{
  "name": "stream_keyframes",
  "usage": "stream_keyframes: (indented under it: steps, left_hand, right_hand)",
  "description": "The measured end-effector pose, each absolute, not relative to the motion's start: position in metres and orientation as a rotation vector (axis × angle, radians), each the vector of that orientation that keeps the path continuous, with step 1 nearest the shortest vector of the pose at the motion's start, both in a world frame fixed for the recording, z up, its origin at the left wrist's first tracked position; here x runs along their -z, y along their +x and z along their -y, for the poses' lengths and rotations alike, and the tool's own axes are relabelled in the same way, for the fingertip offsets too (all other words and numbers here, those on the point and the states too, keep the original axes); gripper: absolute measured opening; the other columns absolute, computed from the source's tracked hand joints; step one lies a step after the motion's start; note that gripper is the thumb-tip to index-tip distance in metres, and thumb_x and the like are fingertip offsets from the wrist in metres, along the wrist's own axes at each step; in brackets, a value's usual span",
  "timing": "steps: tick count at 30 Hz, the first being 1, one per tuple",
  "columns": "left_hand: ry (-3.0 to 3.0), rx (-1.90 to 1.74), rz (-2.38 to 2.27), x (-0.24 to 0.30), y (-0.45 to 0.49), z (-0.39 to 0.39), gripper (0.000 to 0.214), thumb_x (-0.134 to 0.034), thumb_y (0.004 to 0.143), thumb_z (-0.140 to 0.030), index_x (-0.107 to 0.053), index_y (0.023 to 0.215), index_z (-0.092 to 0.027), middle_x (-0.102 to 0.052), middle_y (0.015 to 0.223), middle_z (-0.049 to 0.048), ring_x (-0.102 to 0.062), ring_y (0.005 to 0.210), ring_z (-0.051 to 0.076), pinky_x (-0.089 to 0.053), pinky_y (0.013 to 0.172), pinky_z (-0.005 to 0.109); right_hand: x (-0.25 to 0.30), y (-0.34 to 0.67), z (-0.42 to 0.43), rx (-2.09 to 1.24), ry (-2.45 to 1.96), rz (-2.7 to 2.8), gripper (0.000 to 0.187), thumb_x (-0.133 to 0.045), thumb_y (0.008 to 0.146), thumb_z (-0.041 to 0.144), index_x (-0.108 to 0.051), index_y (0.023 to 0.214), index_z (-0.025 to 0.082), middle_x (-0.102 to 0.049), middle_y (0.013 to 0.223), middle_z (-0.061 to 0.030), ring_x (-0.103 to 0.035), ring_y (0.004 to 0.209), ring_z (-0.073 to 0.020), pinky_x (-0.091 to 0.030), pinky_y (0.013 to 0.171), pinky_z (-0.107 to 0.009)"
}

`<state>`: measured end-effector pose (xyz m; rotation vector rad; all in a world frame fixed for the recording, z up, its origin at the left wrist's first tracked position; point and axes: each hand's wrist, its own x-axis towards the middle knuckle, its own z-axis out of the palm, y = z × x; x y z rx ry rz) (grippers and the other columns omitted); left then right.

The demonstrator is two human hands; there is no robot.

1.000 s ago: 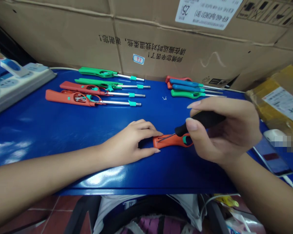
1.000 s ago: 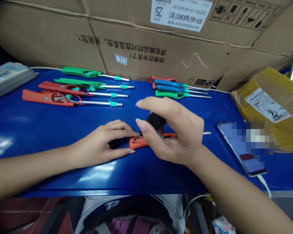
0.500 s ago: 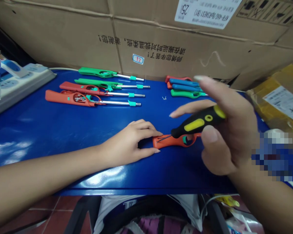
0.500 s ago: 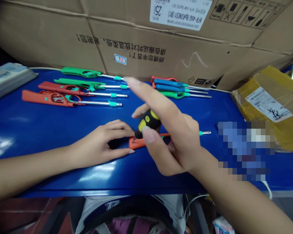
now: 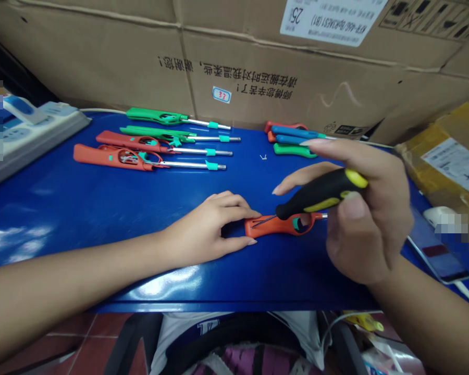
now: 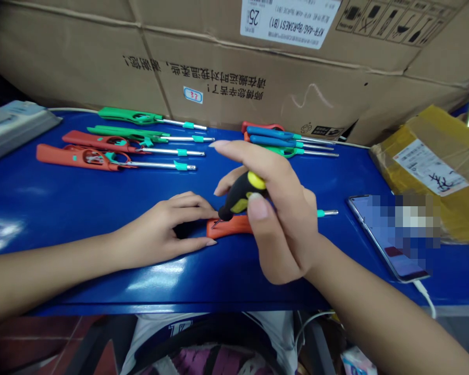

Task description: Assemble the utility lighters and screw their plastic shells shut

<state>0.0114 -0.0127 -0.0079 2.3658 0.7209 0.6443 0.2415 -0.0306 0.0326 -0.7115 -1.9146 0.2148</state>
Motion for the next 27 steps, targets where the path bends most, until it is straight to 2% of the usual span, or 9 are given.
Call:
stream_keyframes:
  steps: [5,8,10,12,15,18,21,24,27]
  left_hand:
    - [2.354,-0.647,-0.721,0.009,0.012,0.013,0.035,-0.075,0.089,-0.025,-0.069,0.123,-0.017,-0.069,0.11,0.0056,-0.061,0.104,0.019,-0.047,0.097,0.036]
    - [2.354,-0.635,-0.727,0.008,0.012,0.012,0.033,-0.074,0.09,-0.025,-0.069,0.122,-0.017,-0.069,0.11,0.0056,-0.061,0.104,0.019,-0.047,0.097,0.036]
    - [2.359,-0.628,-0.731,0.007,0.012,0.012,0.034,-0.074,0.09,-0.025,-0.069,0.121,-0.017,-0.069,0.11,0.0058,-0.062,0.105,0.02,-0.048,0.097,0.036]
    - [2.36,-0.617,-0.734,0.006,0.012,0.012,0.033,-0.074,0.09,-0.026,-0.068,0.121,-0.017,-0.069,0.111,0.0062,-0.062,0.105,0.02,-0.048,0.097,0.037]
    - [2.358,-0.612,-0.731,0.006,0.012,0.012,0.031,-0.073,0.09,-0.026,-0.069,0.12,-0.018,-0.069,0.111,0.0064,-0.061,0.106,0.021,-0.048,0.098,0.038]
    - [2.355,-0.616,-0.723,0.006,0.012,0.012,0.029,-0.073,0.09,-0.025,-0.069,0.119,-0.019,-0.069,0.111,0.0061,-0.061,0.105,0.021,-0.048,0.098,0.037]
    - [2.36,-0.629,-0.723,0.006,0.012,0.012,0.032,-0.073,0.09,-0.026,-0.068,0.121,-0.018,-0.069,0.11,0.0061,-0.062,0.104,0.02,-0.048,0.097,0.036]
    - [2.365,-0.624,-0.729,0.007,0.011,0.012,0.033,-0.074,0.09,-0.026,-0.068,0.121,-0.017,-0.07,0.11,0.006,-0.062,0.104,0.02,-0.048,0.097,0.036]
    - [2.359,-0.626,-0.738,0.008,0.011,0.012,0.034,-0.074,0.09,-0.026,-0.068,0.122,-0.018,-0.069,0.112,0.0059,-0.062,0.106,0.02,-0.047,0.098,0.037]
  right_hand:
    - [-0.039,0.242,0.027,0.123,-0.714,1.916,0.032,-0.073,0.087,0.03,-0.069,0.118,0.031,-0.076,0.101,0.0005,-0.074,0.085,-0.0211,-0.063,0.077,-0.034]
    - [-0.037,0.24,0.027,0.162,-0.618,1.933,0.031,-0.066,0.092,0.037,-0.07,0.12,0.025,-0.076,0.094,-0.0025,-0.073,0.074,-0.0206,-0.063,0.068,-0.034]
    - [-0.034,0.237,0.028,-0.033,-0.551,1.865,0.04,-0.051,0.096,0.031,-0.066,0.131,0.02,-0.077,0.103,-0.0064,-0.073,0.072,-0.0212,-0.062,0.064,-0.037]
    - [-0.033,0.235,0.03,-0.123,-0.525,1.787,0.045,-0.052,0.09,0.022,-0.066,0.134,0.021,-0.076,0.111,-0.0077,-0.075,0.08,-0.0244,-0.062,0.064,-0.039]
    - [-0.04,0.237,0.031,-0.053,-0.605,1.924,0.053,-0.066,0.085,0.019,-0.064,0.136,0.032,-0.079,0.096,-0.0002,-0.073,0.069,-0.022,-0.062,0.059,-0.036]
    - [-0.043,0.24,0.029,0.096,-0.59,2.005,0.049,-0.075,0.083,0.023,-0.068,0.132,0.027,-0.08,0.095,-0.0022,-0.071,0.065,-0.0188,-0.062,0.058,-0.03]
    - [-0.037,0.241,0.028,0.042,-0.545,1.916,0.044,-0.06,0.091,0.03,-0.067,0.134,0.02,-0.077,0.112,-0.0067,-0.069,0.066,-0.0175,-0.061,0.057,-0.032]
    - [-0.031,0.24,0.028,-0.172,-0.638,1.896,0.05,-0.045,0.093,0.02,-0.058,0.141,0.026,-0.07,0.131,-0.0049,-0.073,0.085,-0.0209,-0.063,0.077,-0.04]
    - [-0.034,0.238,0.027,-0.042,-0.612,1.876,0.044,-0.062,0.087,0.022,-0.065,0.131,0.029,-0.075,0.114,-0.0035,-0.072,0.074,-0.0201,-0.062,0.07,-0.038]
